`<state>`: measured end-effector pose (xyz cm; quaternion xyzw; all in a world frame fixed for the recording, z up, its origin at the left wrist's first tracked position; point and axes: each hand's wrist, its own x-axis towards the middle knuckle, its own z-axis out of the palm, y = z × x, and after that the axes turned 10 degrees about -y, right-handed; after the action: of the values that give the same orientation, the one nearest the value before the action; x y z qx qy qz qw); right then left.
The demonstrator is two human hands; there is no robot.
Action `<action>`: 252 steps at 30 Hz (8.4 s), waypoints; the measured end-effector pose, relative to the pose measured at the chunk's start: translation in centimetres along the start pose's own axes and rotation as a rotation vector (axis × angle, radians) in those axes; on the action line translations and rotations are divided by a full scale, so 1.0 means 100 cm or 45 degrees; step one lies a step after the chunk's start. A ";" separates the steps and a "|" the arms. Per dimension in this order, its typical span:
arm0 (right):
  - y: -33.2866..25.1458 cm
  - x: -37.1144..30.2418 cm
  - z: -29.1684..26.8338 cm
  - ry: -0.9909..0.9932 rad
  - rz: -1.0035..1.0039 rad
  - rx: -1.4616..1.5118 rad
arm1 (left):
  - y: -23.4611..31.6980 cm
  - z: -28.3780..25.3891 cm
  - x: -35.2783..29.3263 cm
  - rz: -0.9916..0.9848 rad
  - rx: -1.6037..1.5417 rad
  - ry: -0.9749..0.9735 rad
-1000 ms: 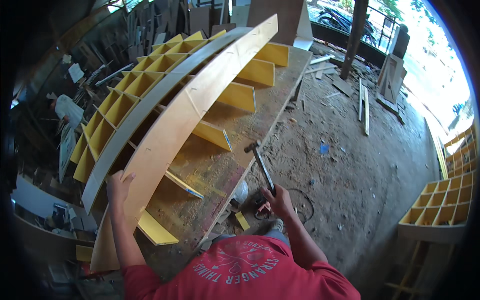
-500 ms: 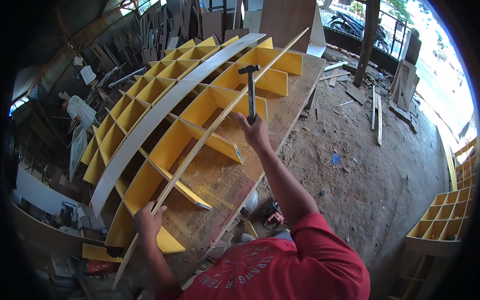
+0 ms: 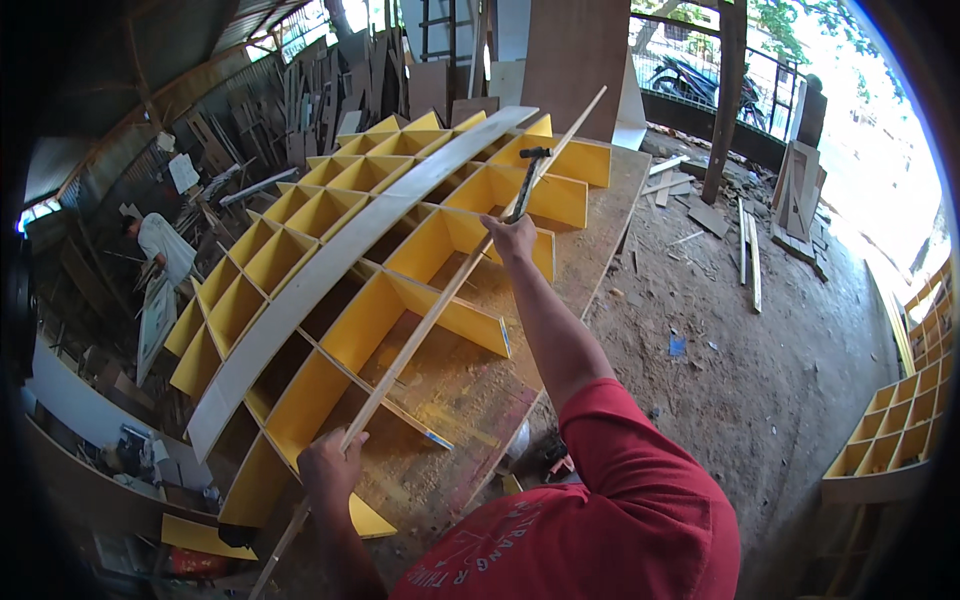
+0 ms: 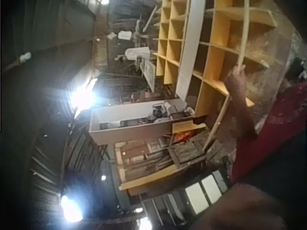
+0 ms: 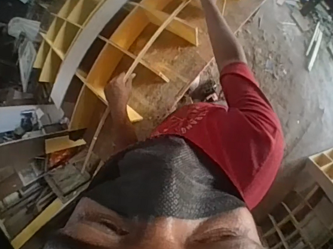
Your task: The person aligns a wooden board onto the edge of a wooden grid shelf unit, picks up nails, and hammers the nails into the board and frame using a hammer.
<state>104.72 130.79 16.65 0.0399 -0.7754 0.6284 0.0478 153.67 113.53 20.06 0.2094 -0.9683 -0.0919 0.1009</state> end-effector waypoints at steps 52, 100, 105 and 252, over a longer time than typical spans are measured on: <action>0.106 -0.088 -0.050 -0.240 0.000 -0.601 | -0.028 0.147 -0.082 -0.204 -0.061 -0.371; 0.257 0.284 -0.348 -1.018 0.727 0.189 | 0.524 0.294 0.500 0.299 -0.334 -0.216; 0.289 0.316 -0.380 -1.127 0.509 -0.050 | 0.550 0.363 0.554 -0.079 -0.178 -0.525; 0.287 0.835 -0.241 -0.388 -0.415 -0.552 | 0.770 0.481 0.846 0.128 -0.635 -0.550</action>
<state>18.98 160.14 4.10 0.2464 -0.8730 0.4192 0.0387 37.16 153.15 4.01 0.1059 -0.9241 -0.3633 -0.0540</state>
